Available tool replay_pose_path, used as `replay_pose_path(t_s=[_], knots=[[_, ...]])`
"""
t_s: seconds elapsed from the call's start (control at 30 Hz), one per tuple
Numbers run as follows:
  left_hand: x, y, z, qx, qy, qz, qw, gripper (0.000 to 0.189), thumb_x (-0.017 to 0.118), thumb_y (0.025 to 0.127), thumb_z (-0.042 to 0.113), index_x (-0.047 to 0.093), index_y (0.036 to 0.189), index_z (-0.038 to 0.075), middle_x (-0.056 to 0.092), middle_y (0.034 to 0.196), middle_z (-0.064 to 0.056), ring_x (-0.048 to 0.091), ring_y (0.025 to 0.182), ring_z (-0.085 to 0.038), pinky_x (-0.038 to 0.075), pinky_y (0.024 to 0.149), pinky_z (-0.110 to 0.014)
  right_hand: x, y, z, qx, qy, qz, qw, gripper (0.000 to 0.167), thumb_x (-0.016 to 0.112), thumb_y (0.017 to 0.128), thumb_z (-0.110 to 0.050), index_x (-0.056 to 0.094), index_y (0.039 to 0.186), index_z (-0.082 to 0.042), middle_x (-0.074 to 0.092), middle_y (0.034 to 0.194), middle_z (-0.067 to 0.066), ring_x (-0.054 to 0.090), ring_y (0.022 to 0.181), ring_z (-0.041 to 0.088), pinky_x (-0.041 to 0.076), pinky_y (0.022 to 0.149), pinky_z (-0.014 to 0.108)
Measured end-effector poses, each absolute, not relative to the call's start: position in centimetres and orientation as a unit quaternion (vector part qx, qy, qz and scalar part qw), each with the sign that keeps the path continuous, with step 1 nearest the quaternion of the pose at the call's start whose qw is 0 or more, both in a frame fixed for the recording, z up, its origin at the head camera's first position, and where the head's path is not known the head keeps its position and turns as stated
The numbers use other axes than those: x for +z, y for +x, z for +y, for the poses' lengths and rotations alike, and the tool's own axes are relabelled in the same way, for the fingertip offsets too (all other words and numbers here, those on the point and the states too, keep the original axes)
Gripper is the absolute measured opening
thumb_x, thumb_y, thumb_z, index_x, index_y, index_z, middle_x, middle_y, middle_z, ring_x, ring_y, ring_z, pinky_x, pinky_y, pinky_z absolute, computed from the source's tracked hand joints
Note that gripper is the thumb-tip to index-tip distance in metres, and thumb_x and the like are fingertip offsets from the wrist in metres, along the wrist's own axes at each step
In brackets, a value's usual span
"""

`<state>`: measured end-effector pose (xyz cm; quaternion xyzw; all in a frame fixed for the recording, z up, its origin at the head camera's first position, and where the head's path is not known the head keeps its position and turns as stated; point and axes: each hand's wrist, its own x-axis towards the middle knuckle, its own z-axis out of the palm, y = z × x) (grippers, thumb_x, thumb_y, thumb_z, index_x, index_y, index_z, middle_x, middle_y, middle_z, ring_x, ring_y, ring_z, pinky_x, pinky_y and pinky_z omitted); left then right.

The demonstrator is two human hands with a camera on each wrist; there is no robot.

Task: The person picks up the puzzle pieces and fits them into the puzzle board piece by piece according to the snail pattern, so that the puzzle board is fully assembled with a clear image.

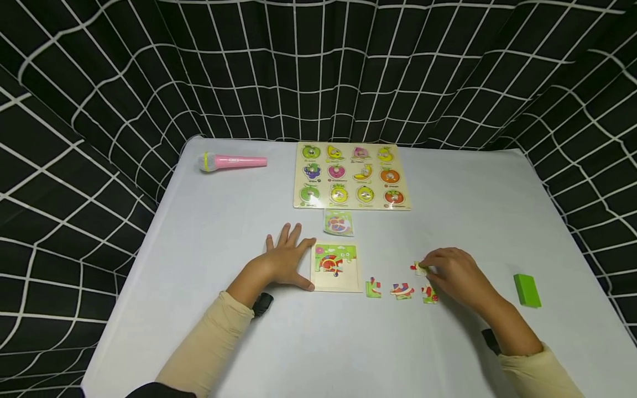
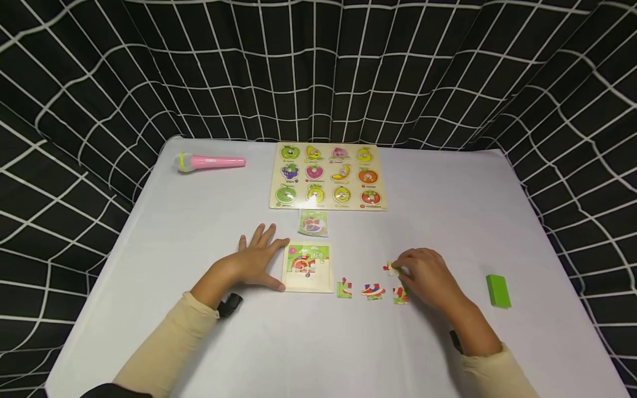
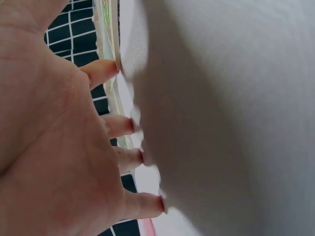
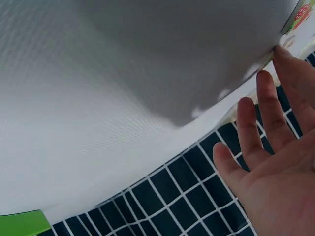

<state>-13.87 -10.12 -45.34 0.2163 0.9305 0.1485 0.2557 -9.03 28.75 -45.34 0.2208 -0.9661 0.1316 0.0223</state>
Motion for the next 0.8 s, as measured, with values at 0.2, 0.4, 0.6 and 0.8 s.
replay_pose_path(t_s=[0.2, 0.4, 0.6, 0.8], knots=[[-45.0, -13.8, -9.9, 0.143, 0.213, 0.932, 0.256, 0.109, 0.083, 0.066, 0.057, 0.028, 0.153, 0.022, -0.004, 0.162, -0.019, -0.012, 0.147, -0.042, 0.002, 0.107, -0.074, -45.4, -9.1, 28.9, 0.139, 0.241, -0.96, 0.04, 0.028, 0.082, 0.069, 0.001, 0.075, 0.095, -0.006, 0.071, 0.1, 0.009, 0.064, 0.099, 0.033, 0.047, 0.088, 0.053], [-44.7, -13.7, -9.9, 0.146, 0.211, 0.932, 0.256, 0.108, 0.083, 0.066, 0.055, 0.029, 0.153, 0.021, -0.003, 0.162, -0.02, -0.012, 0.147, -0.043, 0.002, 0.107, -0.074, -45.5, -9.2, 27.9, 0.145, 0.246, -0.957, 0.042, 0.028, 0.083, 0.068, 0.0, 0.075, 0.094, -0.007, 0.072, 0.1, 0.009, 0.064, 0.099, 0.032, 0.045, 0.092, 0.052], [-44.7, -13.7, -9.9, 0.145, 0.209, 0.933, 0.256, 0.108, 0.083, 0.066, 0.055, 0.029, 0.153, 0.022, -0.003, 0.162, -0.019, -0.011, 0.147, -0.042, 0.002, 0.108, -0.074, -45.0, -9.7, 24.8, 0.151, 0.265, -0.952, 0.025, 0.026, 0.082, 0.072, -0.004, 0.075, 0.096, -0.01, 0.071, 0.101, 0.006, 0.062, 0.102, 0.031, 0.04, 0.097, 0.053], [-45.0, -13.7, -9.9, 0.139, 0.211, 0.934, 0.252, 0.109, 0.083, 0.065, 0.057, 0.028, 0.153, 0.023, -0.003, 0.162, -0.018, -0.01, 0.147, -0.042, 0.004, 0.108, -0.073, -44.8, -10.4, 21.4, 0.155, 0.288, -0.945, 0.008, 0.027, 0.083, 0.074, -0.009, 0.075, 0.099, -0.013, 0.069, 0.1, 0.002, 0.06, 0.102, 0.026, 0.039, 0.099, 0.052]])
